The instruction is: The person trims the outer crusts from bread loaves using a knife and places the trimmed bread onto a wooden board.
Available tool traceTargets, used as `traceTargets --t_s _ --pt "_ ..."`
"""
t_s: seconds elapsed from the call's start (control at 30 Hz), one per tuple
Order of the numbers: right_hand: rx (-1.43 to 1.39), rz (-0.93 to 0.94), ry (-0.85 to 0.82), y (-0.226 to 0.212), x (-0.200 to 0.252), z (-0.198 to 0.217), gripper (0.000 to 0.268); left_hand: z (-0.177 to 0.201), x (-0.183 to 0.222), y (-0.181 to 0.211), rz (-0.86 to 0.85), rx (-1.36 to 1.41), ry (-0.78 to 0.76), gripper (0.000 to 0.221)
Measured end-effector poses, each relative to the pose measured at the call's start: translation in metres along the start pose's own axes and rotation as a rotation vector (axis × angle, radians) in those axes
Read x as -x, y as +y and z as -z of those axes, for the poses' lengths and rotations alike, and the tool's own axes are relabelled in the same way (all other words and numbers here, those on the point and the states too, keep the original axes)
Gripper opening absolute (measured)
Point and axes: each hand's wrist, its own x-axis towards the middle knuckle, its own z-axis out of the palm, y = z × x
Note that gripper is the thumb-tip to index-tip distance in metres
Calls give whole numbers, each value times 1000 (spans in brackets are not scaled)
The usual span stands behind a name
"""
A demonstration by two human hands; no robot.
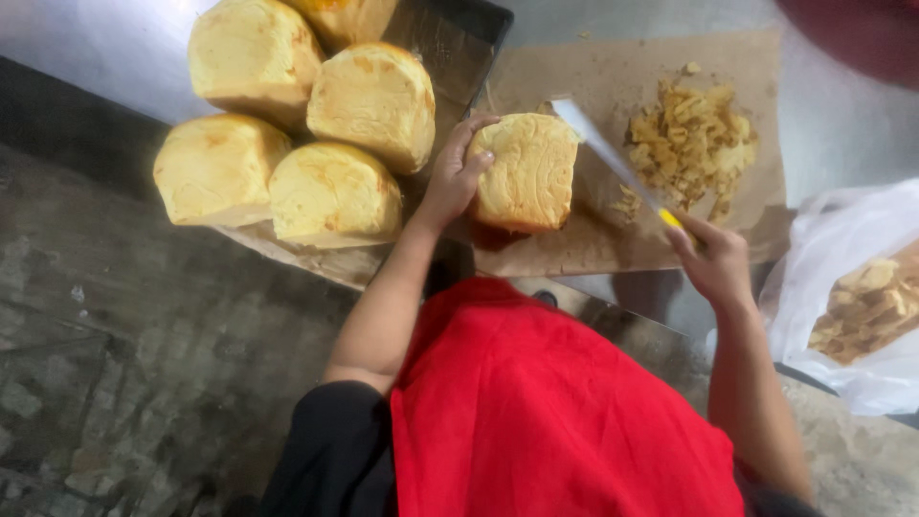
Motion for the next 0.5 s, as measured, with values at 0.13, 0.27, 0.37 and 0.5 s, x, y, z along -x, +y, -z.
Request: traceTargets --t_s 0.13,0.27,0.37,0.5 --pt "-192 -150 54 13 3 -17 30 -3 4 1 -15 -10 -4 43" --pt "-422 35 37 -46 -48 -47 41 -8 8 18 -25 -160 -75 46" --pt "-388 -45 0 -87 -86 -57 38 -8 12 32 -77 -292 -156 52" --pt "-613 11 48 -101 -105 -69 16 3 20 46 -130 -420 -260 75"
